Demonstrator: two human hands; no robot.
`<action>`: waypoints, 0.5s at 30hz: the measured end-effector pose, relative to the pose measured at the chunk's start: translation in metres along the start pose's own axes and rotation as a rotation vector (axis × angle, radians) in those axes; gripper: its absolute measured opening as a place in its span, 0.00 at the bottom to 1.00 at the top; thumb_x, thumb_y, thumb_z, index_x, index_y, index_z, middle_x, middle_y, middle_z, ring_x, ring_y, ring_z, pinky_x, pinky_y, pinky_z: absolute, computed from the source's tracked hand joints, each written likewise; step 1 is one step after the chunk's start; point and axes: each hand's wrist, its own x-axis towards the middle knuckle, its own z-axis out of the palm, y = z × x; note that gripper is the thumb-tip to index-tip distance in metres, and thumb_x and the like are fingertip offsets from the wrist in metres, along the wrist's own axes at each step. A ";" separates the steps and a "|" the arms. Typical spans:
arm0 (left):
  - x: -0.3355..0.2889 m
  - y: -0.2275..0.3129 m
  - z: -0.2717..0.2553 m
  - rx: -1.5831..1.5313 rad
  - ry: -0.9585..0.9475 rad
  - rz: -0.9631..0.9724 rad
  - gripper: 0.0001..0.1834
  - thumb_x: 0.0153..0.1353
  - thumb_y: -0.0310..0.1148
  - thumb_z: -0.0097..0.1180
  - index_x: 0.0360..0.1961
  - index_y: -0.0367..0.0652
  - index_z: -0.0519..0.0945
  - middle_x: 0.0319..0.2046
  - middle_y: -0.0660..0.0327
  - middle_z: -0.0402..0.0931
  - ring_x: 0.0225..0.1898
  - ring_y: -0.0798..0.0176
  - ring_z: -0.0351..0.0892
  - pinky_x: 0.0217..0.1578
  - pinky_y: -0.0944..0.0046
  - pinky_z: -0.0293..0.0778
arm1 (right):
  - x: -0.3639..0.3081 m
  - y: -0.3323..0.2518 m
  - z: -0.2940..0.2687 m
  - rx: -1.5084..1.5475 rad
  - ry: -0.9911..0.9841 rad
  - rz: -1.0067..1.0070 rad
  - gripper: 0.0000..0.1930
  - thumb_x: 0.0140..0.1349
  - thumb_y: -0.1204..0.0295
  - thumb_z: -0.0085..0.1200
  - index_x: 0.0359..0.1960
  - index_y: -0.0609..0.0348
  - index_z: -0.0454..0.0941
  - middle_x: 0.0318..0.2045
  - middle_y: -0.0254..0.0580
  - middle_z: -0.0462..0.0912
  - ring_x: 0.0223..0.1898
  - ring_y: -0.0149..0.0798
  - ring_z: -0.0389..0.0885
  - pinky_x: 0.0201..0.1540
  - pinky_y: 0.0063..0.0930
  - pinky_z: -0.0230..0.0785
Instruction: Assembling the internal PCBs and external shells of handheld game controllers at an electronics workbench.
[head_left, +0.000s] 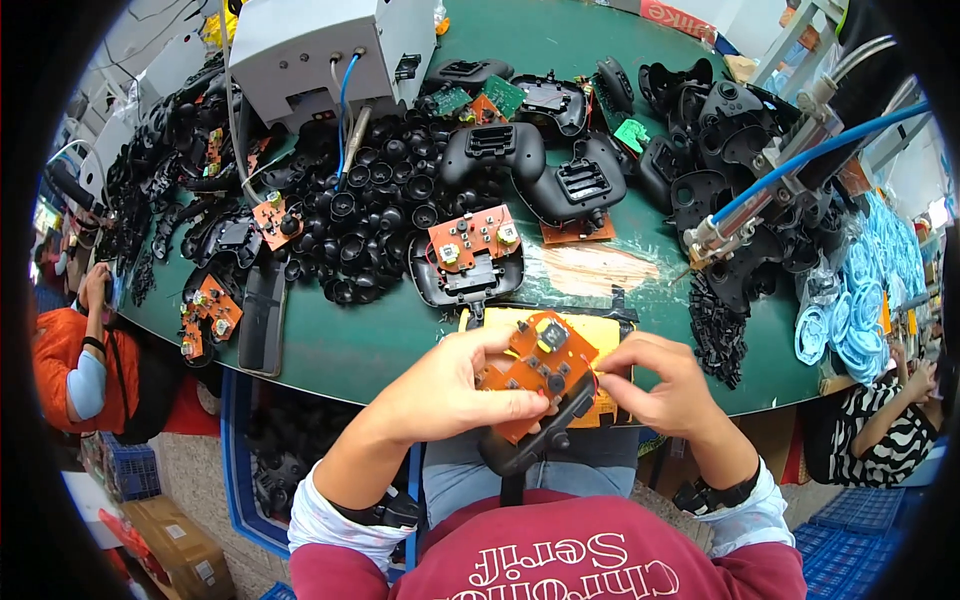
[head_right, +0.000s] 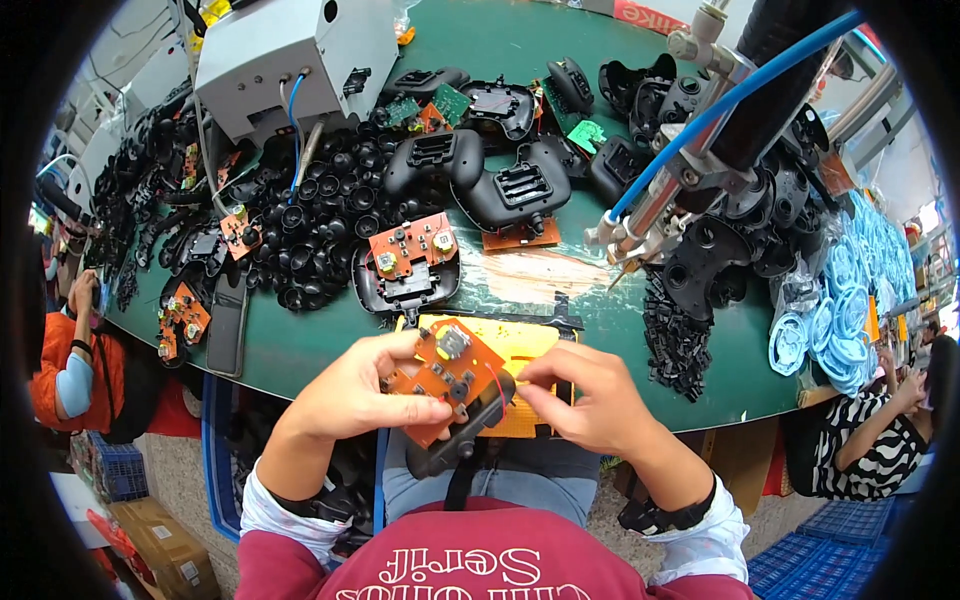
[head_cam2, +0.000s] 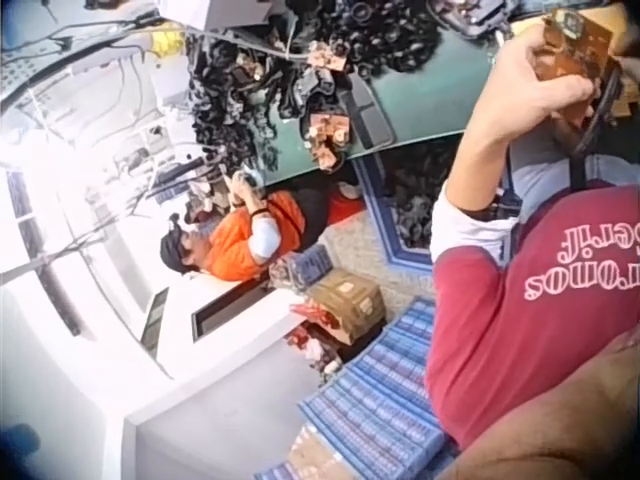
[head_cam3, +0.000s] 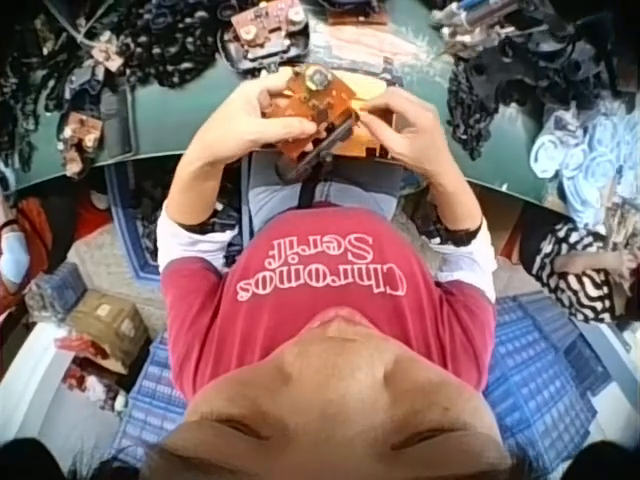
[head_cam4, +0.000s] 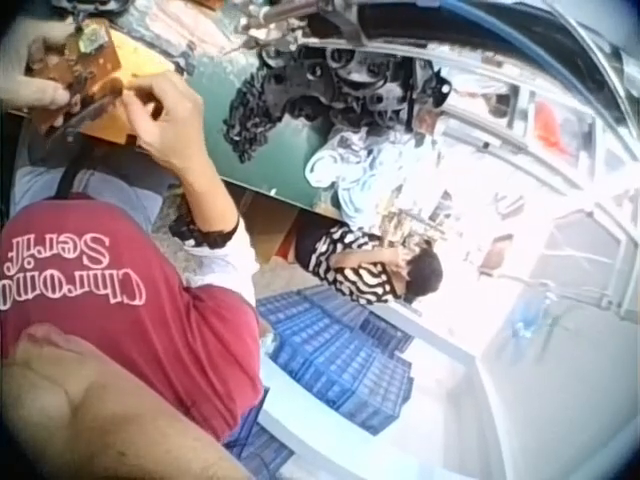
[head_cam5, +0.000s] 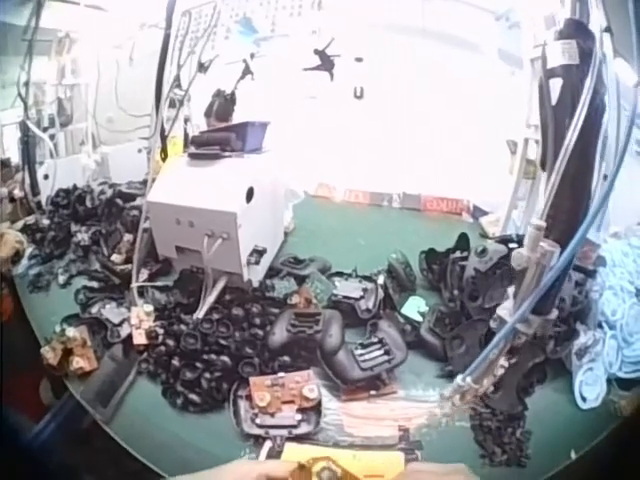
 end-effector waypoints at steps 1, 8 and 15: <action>0.001 0.004 0.000 0.021 0.047 0.001 0.22 0.57 0.25 0.65 0.54 0.36 0.75 0.40 0.59 0.82 0.41 0.69 0.81 0.43 0.67 0.78 | -0.002 0.001 -0.003 -0.001 0.000 0.003 0.09 0.51 0.79 0.65 0.35 0.61 0.81 0.38 0.45 0.81 0.32 0.38 0.81 0.36 0.28 0.72; 0.010 0.032 0.000 -0.068 -0.149 -0.143 0.25 0.57 0.26 0.66 0.55 0.35 0.74 0.37 0.59 0.83 0.36 0.70 0.82 0.38 0.68 0.78 | 0.010 -0.009 0.010 0.215 0.173 -0.140 0.19 0.51 0.78 0.66 0.46 0.62 0.79 0.44 0.45 0.83 0.43 0.45 0.84 0.47 0.31 0.74; 0.014 0.022 0.002 0.023 0.043 -0.038 0.20 0.59 0.28 0.65 0.50 0.34 0.75 0.34 0.61 0.82 0.31 0.71 0.80 0.35 0.69 0.78 | -0.004 -0.013 -0.001 0.062 0.053 0.110 0.15 0.52 0.74 0.68 0.42 0.62 0.82 0.34 0.42 0.85 0.29 0.34 0.81 0.31 0.26 0.72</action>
